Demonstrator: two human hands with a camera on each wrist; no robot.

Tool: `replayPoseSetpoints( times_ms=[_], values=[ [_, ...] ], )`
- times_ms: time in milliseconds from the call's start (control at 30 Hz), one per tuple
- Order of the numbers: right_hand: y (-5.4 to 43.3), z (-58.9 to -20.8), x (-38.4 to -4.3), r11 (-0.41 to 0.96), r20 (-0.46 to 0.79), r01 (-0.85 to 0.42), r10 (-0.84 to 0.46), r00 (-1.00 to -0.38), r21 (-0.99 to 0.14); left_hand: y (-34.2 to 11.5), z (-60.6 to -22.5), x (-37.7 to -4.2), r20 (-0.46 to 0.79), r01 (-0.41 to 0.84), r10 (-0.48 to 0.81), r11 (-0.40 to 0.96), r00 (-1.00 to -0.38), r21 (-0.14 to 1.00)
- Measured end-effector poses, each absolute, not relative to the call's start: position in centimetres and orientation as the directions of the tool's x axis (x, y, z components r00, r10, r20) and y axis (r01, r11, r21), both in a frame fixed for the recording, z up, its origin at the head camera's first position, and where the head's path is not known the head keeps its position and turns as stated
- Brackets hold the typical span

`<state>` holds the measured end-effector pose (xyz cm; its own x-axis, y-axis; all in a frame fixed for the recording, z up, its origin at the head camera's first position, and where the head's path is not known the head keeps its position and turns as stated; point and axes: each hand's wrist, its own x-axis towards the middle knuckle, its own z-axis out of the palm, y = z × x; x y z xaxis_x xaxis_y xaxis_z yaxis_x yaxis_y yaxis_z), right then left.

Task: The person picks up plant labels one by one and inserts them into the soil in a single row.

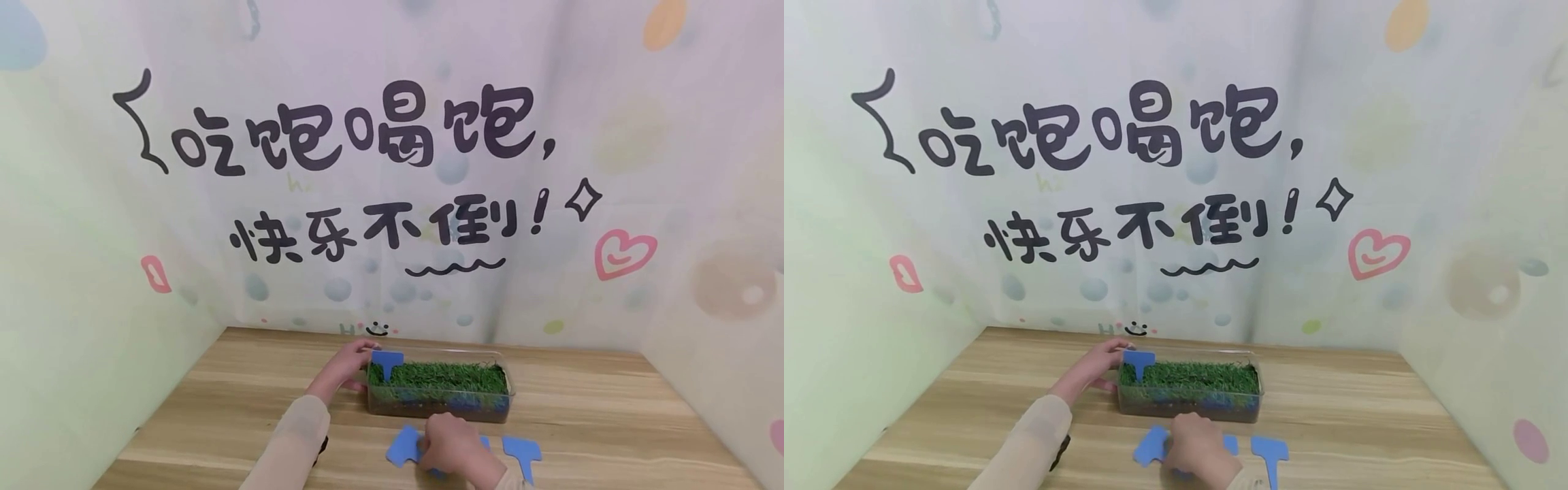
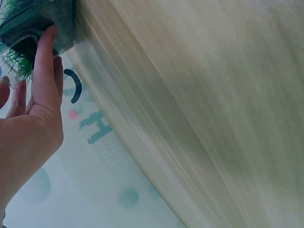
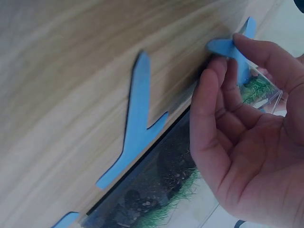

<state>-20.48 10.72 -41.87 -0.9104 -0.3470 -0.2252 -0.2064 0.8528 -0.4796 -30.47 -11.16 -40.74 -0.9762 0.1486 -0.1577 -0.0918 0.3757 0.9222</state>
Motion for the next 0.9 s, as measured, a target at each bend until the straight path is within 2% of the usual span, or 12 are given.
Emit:
replayPoseSetpoints(
  times_ms=[233, 333, 533, 900],
  values=[
    [12.1, -43.4, -22.6, 0.718, -0.319, -0.168, -0.49, -0.811, -0.675, -11.1, -40.7, -30.5, -0.157, -0.092, 0.147, 0.373, -0.977, 0.923],
    [12.4, -43.6, -22.7, 0.65, -0.292, -0.18, -0.549, -0.783, -0.739, -11.1, -40.7, -30.5, -0.16, -0.094, 0.151, 0.371, -0.976, 0.924],
    [11.7, -41.0, -21.1, 0.548, -0.237, -0.144, -0.565, -0.791, -0.824, -11.1, -40.8, -30.5, -0.155, -0.093, 0.145, 0.364, -0.977, 0.927],
    [11.7, -39.8, -21.5, 0.487, -0.186, -0.153, -0.578, -0.795, -0.86, -10.7, -40.7, -30.3, -0.149, -0.096, 0.12, 0.361, -0.982, 0.928]
  ],
)
